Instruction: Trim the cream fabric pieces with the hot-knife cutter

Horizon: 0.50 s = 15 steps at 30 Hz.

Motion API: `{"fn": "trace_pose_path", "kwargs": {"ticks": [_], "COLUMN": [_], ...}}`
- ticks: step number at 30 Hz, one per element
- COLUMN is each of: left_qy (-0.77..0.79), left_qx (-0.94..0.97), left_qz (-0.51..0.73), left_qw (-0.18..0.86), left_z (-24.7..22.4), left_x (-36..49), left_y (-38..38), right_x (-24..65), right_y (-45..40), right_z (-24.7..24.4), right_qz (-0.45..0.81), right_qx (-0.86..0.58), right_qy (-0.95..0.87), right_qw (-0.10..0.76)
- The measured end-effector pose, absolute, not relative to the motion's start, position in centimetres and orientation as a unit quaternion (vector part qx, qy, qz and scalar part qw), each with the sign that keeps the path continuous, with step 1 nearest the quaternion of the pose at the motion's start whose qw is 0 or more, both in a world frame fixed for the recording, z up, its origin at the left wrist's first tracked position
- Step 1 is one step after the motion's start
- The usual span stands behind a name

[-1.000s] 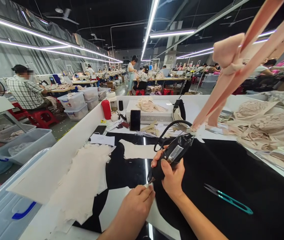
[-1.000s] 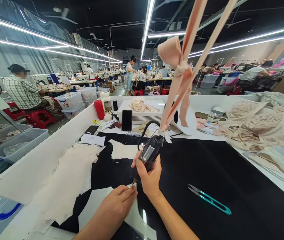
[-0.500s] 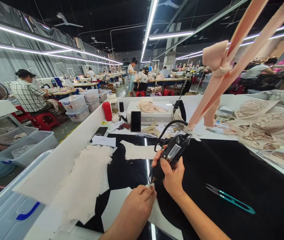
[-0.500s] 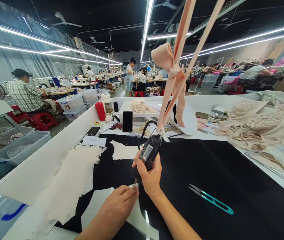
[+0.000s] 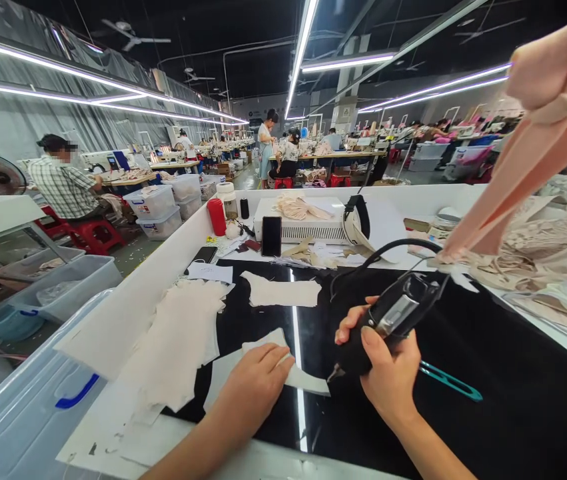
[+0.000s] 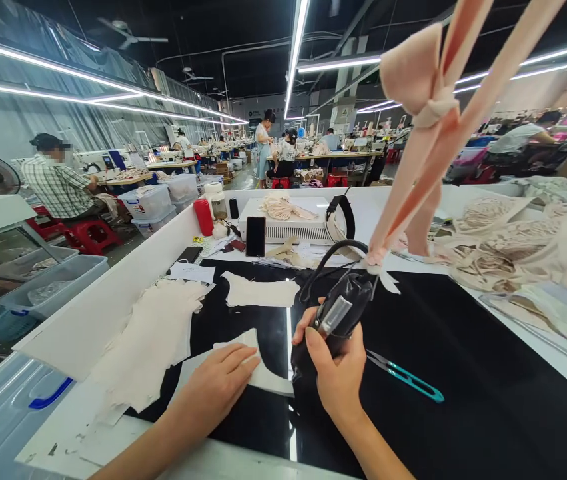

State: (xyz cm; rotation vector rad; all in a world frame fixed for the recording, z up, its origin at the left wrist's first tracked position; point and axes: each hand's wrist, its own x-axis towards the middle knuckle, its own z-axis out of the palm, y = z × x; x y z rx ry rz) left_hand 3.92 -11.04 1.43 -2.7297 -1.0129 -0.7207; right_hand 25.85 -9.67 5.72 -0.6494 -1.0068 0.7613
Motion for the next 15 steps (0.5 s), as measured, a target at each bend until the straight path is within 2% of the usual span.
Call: {"fn": "trace_pose_path", "kwargs": {"ticks": [5,15], "left_qy": [-0.277,-0.277], "left_qx": [-0.921,-0.933], "left_qz": [-0.274,-0.230], "left_qw": [0.024,0.013], "left_z": [1.6,1.1], "left_x": [6.0,7.7], "left_y": [-12.8,-12.4], "right_x": [25.9,25.1], "right_y": [-9.8,-9.2], "right_z": [5.1,4.2], "right_qz": [0.343,0.331], "right_qx": [-0.298,-0.295], "right_qy": [-0.465,-0.486], "right_qw": [0.760,0.753]}}
